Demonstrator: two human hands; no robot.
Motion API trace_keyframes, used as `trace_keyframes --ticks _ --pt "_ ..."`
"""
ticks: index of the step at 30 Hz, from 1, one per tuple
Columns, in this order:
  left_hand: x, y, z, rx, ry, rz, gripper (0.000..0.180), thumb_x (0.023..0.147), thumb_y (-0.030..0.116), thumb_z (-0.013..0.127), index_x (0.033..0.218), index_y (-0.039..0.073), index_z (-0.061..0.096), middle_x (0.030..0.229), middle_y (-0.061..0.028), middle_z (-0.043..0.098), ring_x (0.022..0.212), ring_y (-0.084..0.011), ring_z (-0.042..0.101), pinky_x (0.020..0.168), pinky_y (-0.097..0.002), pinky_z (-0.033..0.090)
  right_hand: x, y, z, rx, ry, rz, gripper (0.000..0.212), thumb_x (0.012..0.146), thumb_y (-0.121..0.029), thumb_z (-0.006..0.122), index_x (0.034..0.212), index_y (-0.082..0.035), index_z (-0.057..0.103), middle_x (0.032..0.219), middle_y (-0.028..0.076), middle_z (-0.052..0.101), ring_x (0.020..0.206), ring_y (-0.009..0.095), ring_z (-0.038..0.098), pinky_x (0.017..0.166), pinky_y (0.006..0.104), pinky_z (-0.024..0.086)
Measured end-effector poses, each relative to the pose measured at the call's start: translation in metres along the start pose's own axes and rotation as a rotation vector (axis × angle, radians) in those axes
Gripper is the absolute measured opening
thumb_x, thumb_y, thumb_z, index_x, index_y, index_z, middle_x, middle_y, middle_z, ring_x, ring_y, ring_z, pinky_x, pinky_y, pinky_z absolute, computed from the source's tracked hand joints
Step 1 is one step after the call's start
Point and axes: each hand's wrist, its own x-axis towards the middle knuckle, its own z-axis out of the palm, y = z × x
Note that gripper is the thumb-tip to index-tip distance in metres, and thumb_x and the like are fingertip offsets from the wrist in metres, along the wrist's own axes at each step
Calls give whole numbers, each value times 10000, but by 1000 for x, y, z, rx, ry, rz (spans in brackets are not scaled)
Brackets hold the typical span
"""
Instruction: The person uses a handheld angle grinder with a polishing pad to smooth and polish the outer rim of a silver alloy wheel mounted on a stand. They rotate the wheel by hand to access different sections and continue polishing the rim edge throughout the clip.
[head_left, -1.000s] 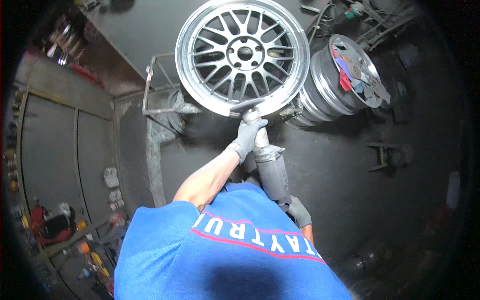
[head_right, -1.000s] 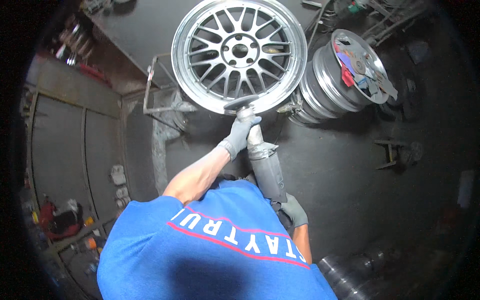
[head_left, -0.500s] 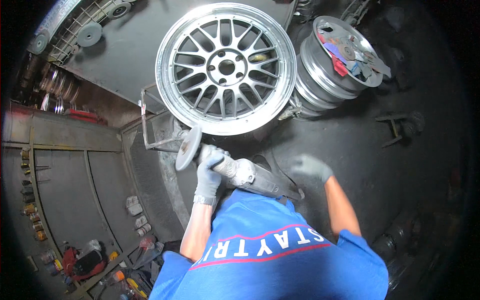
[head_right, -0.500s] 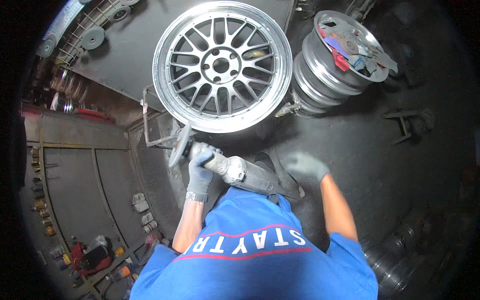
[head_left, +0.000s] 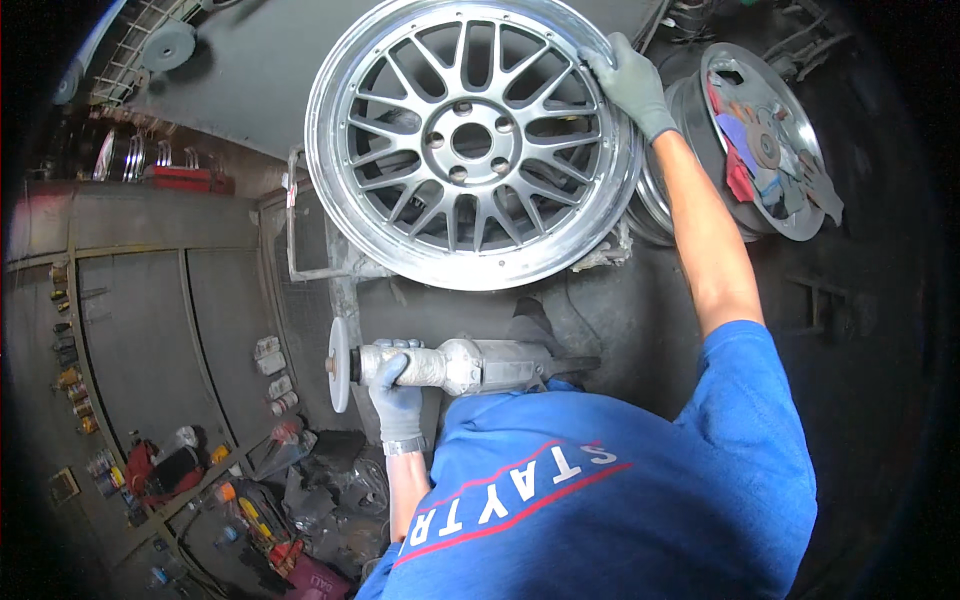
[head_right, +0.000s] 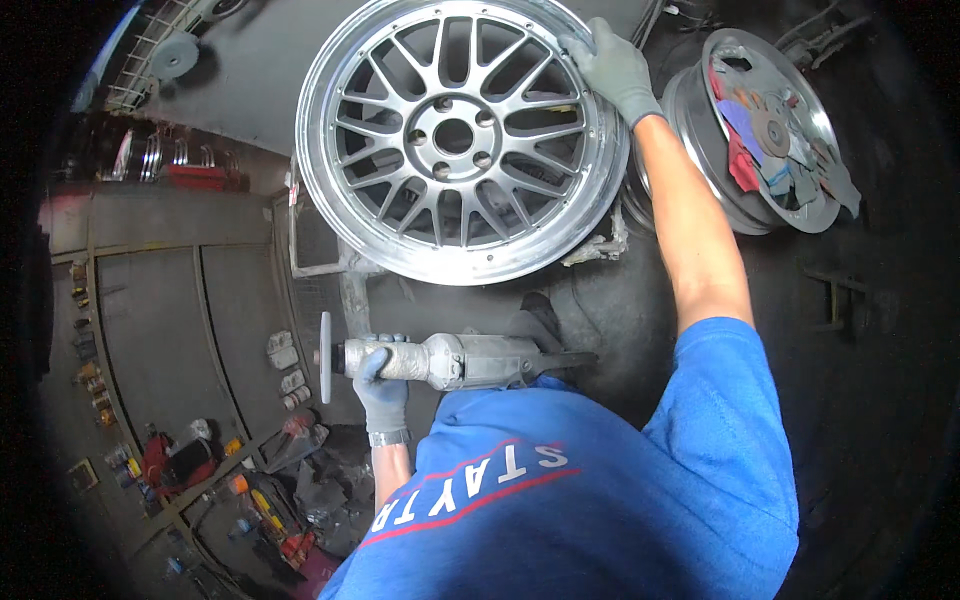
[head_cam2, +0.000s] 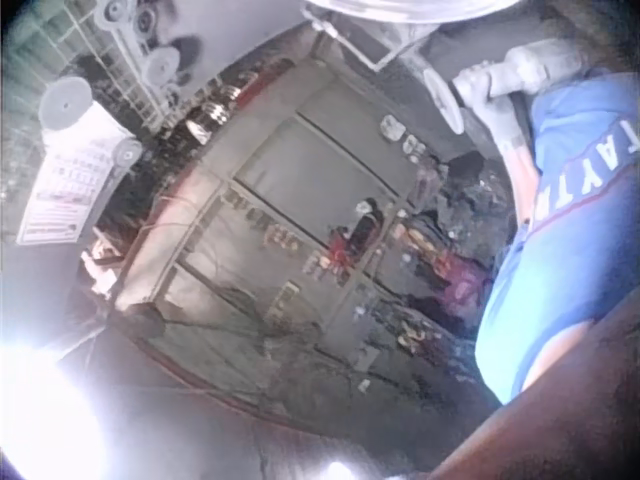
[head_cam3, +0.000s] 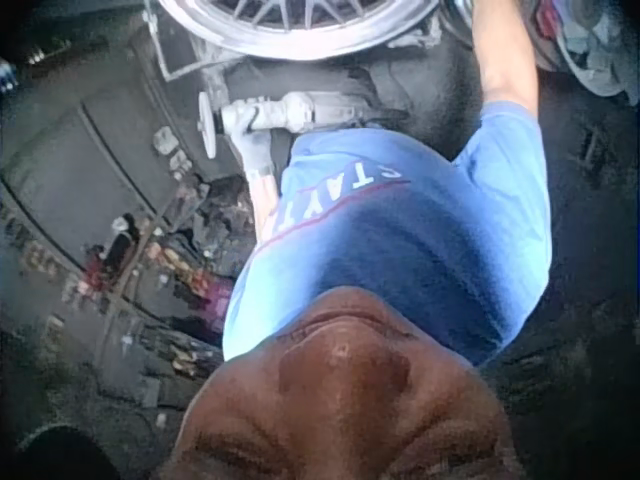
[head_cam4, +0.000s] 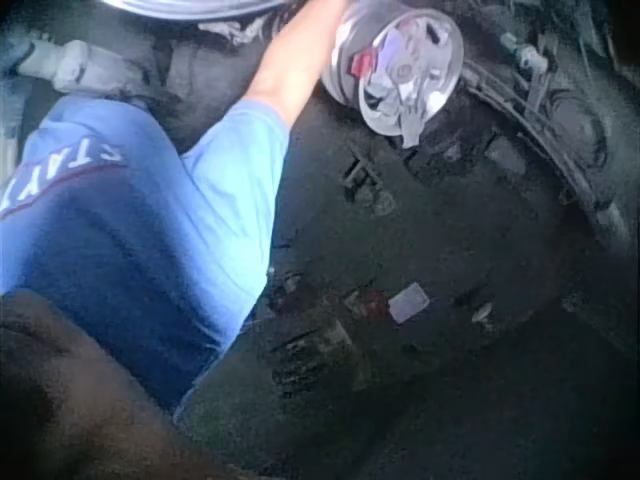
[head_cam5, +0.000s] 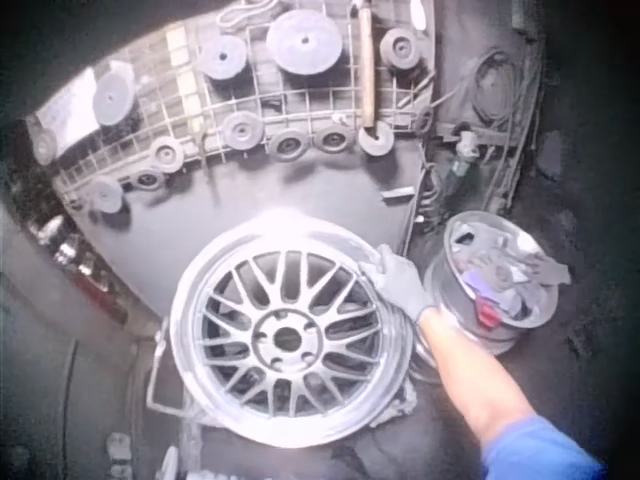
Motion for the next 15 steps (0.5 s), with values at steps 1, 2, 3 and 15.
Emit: trace_keyframes --ticks 1,2,3,15 --pt "2 -2 -3 -9 -2 0 454 832 57 736 1266 43 602 1125 -133 680 1126 -346 687 1139 -544 525 -1 4 3 18 16 -5 624 1028 -666 627 1166 -58 618 1038 292 773 1054 507 739 916 600 559" --pt "5 -2 -3 -23 -10 5 456 835 59 734 1270 41 599 1128 -134 678 1129 -345 687 1142 -543 524 1 3 2 34 40 -15 617 1034 -663 618 1156 -58 612 1010 293 775 1046 513 738 914 608 555" --pt "4 -2 -3 -8 -21 5 459 835 59 735 1272 41 597 1129 -134 677 1128 -342 687 1143 -537 525 -6 1 4 40 45 -8 618 1035 -651 621 1165 -47 623 1022 319 760 1062 525 727 909 611 551" --pt "18 17 -29 17 -169 -88 387 862 -19 745 1216 72 615 1123 -108 658 1135 -304 672 1127 -496 525 -211 -12 84 309 546 518 537 1078 -481 660 1160 49 636 1063 341 736 1039 564 702 896 584 529"
